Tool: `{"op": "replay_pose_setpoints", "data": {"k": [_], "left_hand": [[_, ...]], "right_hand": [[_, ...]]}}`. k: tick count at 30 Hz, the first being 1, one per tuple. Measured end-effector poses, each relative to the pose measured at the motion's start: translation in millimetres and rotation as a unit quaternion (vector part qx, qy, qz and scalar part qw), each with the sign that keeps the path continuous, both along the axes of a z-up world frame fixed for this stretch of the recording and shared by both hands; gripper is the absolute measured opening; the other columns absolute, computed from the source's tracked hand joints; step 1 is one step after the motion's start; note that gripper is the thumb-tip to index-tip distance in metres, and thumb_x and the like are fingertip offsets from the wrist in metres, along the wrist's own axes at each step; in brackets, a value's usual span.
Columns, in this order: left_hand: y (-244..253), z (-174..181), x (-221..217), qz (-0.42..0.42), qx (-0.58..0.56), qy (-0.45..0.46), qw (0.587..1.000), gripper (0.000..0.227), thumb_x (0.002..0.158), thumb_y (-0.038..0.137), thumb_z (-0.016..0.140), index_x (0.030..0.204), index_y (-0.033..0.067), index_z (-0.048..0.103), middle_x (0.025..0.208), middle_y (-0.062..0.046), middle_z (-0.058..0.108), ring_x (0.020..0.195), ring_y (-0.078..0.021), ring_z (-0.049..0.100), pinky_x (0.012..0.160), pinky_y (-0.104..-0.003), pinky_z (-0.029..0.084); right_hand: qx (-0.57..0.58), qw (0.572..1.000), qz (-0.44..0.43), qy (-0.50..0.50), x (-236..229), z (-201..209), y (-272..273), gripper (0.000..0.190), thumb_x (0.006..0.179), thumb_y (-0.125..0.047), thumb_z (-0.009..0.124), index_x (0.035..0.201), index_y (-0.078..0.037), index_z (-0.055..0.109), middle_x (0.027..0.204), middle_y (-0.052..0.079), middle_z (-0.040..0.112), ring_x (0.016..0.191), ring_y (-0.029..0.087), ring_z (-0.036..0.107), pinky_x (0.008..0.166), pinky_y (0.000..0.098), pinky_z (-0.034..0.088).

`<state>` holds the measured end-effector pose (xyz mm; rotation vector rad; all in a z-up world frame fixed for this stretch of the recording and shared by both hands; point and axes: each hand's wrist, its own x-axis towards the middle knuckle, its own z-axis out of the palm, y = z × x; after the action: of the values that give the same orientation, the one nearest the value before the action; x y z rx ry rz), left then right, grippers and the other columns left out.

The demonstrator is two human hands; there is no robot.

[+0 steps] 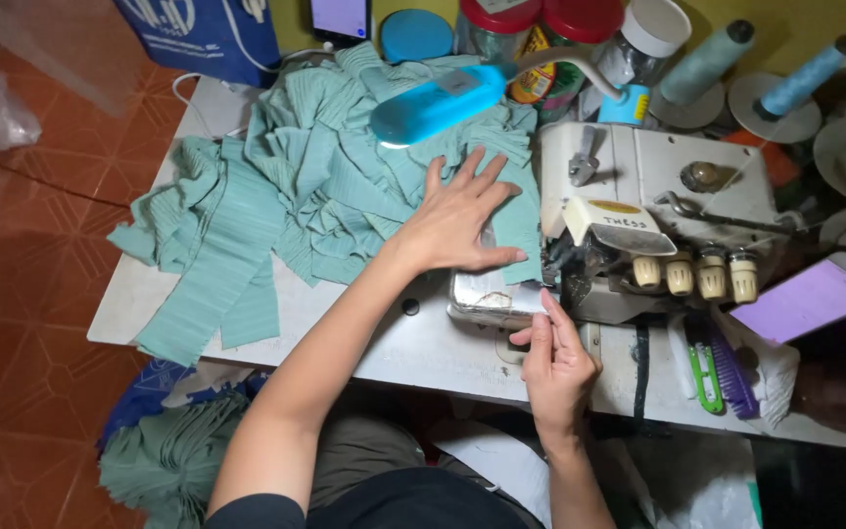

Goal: Using an industrial overlock sewing machine to process and finish the edges of light green fabric strips.

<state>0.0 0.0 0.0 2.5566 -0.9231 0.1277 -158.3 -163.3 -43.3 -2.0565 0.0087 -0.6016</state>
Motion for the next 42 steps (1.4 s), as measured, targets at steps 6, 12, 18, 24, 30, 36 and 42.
{"op": "replay_pose_setpoints", "data": {"k": [6, 12, 18, 24, 30, 36, 42], "left_hand": [[4.7, -9.3, 20.0, 0.039, -0.002, -0.034, 0.999, 0.087, 0.076, 0.074, 0.058, 0.140, 0.0162, 0.043, 0.151, -0.019, 0.032, 0.138, -0.0395, 0.027, 0.103, -0.062, 0.019], [18.8, -34.9, 52.6, 0.103, -0.096, 0.004, 0.990, 0.069, 0.088, 0.066, 0.035, 0.137, 0.0203, 0.050, 0.142, -0.007, 0.045, 0.129, -0.0305, 0.036, 0.089, -0.042, 0.027], [36.3, -44.6, 49.5, 0.039, -0.207, 0.079, 0.974, 0.051, 0.095, 0.052, 0.041, 0.138, 0.0292, 0.051, 0.146, -0.010, 0.043, 0.133, -0.0318, 0.037, 0.105, -0.044, 0.022], [120.7, -16.4, -79.3, 0.124, -0.243, -0.189, 0.943, 0.017, 0.090, 0.025, 0.068, 0.089, 0.0080, 0.068, 0.094, -0.005, 0.063, 0.090, -0.0227, 0.059, 0.082, -0.034, 0.044], [241.8, -77.0, -177.2, 0.447, 0.102, -0.060, 0.887, 0.043, 0.077, 0.048, 0.078, 0.099, 0.0138, 0.065, 0.097, -0.005, 0.060, 0.096, -0.0285, 0.056, 0.079, -0.043, 0.044], [270.1, -89.7, -175.6, 0.392, -0.055, -0.069, 0.916, 0.019, 0.099, 0.023, 0.057, 0.092, 0.0081, 0.065, 0.100, -0.004, 0.061, 0.087, -0.0282, 0.059, 0.074, -0.046, 0.043], [258.7, -38.7, -161.8, 0.372, -0.137, -0.188, 0.899, 0.011, 0.105, 0.006, 0.047, 0.097, 0.0046, 0.054, 0.086, -0.004, 0.063, 0.058, -0.0208, 0.047, 0.058, -0.035, 0.040]], "right_hand": [[0.027, 0.998, 0.002, 0.049, -12.7, 3.9, 3.6, 0.035, 0.099, -0.013, 0.052, 0.132, -0.004, 0.057, 0.068, 0.004, 0.068, 0.039, 0.008, 0.044, 0.044, 0.0227, 0.042], [0.075, 0.995, 0.027, 0.064, -27.9, 7.5, 14.1, 0.039, 0.097, -0.010, 0.051, 0.135, -0.001, 0.053, 0.066, 0.008, 0.065, 0.037, 0.007, 0.040, 0.040, 0.0199, 0.040], [0.076, 0.992, 0.060, 0.081, -37.3, 3.5, 23.1, 0.039, 0.096, -0.011, 0.051, 0.134, -0.002, 0.054, 0.064, 0.008, 0.066, 0.036, 0.006, 0.041, 0.037, 0.0184, 0.038], [0.106, 0.988, 0.080, 0.082, -42.0, 2.5, 27.2, 0.036, 0.098, -0.007, 0.051, 0.133, 0.002, 0.056, 0.065, 0.010, 0.064, 0.038, 0.007, 0.043, 0.042, 0.0177, 0.036], [0.074, 0.982, 0.149, 0.090, -39.7, 8.3, 45.3, 0.029, 0.098, -0.006, 0.051, 0.125, 0.001, 0.062, 0.068, 0.007, 0.066, 0.039, 0.008, 0.046, 0.043, 0.0187, 0.040], [0.035, 0.972, 0.233, 0.015, -39.7, 16.3, 70.9, 0.025, 0.094, -0.004, 0.056, 0.117, 0.001, 0.064, 0.069, 0.007, 0.070, 0.038, 0.008, 0.050, 0.042, 0.0177, 0.044], [-0.036, 0.966, 0.252, -0.047, -36.6, 29.6, 75.2, 0.022, 0.092, -0.003, 0.060, 0.113, 0.000, 0.066, 0.085, 0.008, 0.074, 0.067, 0.012, 0.071, 0.068, 0.0212, 0.057]]}}
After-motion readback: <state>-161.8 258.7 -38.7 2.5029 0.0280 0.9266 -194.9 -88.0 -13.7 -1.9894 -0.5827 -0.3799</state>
